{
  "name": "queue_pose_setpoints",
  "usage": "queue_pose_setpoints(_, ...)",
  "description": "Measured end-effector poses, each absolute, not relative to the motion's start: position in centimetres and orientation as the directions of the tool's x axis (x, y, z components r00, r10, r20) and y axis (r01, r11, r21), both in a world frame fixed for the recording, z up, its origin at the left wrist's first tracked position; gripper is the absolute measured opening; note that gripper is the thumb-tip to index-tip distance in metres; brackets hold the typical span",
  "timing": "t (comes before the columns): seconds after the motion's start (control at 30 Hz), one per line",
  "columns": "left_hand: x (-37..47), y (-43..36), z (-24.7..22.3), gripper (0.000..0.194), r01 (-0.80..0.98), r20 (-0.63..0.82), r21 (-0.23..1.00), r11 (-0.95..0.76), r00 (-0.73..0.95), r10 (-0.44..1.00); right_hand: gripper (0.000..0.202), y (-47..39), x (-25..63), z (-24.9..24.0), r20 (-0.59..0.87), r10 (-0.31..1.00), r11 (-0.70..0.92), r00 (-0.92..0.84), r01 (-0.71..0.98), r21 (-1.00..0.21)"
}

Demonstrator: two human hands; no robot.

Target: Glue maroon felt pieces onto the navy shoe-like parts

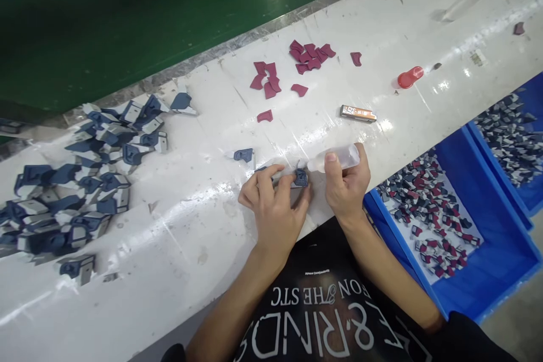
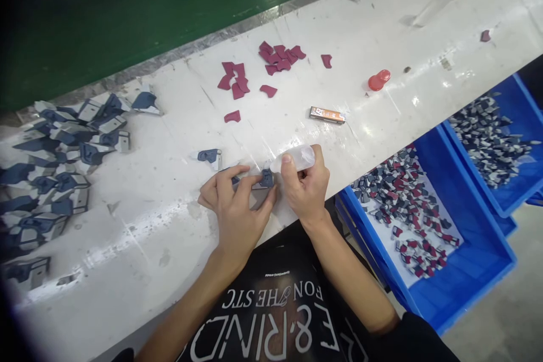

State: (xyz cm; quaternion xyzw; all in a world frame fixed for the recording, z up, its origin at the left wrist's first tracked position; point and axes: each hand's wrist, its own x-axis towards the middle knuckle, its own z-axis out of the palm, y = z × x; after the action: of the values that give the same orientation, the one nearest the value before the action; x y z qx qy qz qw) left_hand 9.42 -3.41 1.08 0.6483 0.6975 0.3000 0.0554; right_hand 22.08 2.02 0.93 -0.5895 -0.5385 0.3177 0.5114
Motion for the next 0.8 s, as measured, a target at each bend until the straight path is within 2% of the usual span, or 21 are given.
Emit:
queue_pose_setpoints(0.27, 9.4, -3.5, 0.9, 0.019, 0.874, 0.306, 0.486, -0.009, -0.161, 0.938, 0.026, 1.8, 22.2, 1.1, 0.204, 0.958, 0.141, 0.202, 0.288, -0.947)
queue_pose_setpoints(0.4, 9.6, -3.4, 1.0, 0.019, 0.874, 0.300, 0.485, 0.004, -0.171, 0.938, 0.031, 1.7, 22.2, 1.2, 0.202, 0.958, 0.136, 0.202, 0.298, -0.945)
queue_pose_setpoints(0.53, 9.7, -3.3, 1.3, 0.019, 0.882, 0.293, 0.470, 0.012, -0.169, 0.941, 0.035, 2.1, 22.5, 0.6, 0.164, 0.933, 0.117, 0.322, 0.159, -0.980)
queue_pose_setpoints(0.63, 9.2, -3.3, 1.8, 0.026, 0.889, 0.293, 0.457, 0.006, -0.157, 0.943, 0.041, 2.5, 22.8, 0.0, 0.089, 0.911, 0.083, 0.404, 0.032, -0.996)
queue_pose_setpoints(0.8, 6.5, -3.4, 2.8, 0.034, 0.924, 0.326, 0.376, 0.070, -0.203, 0.923, 0.045, 2.6, 23.0, -0.4, 0.046, 0.907, 0.057, 0.418, -0.014, -0.998)
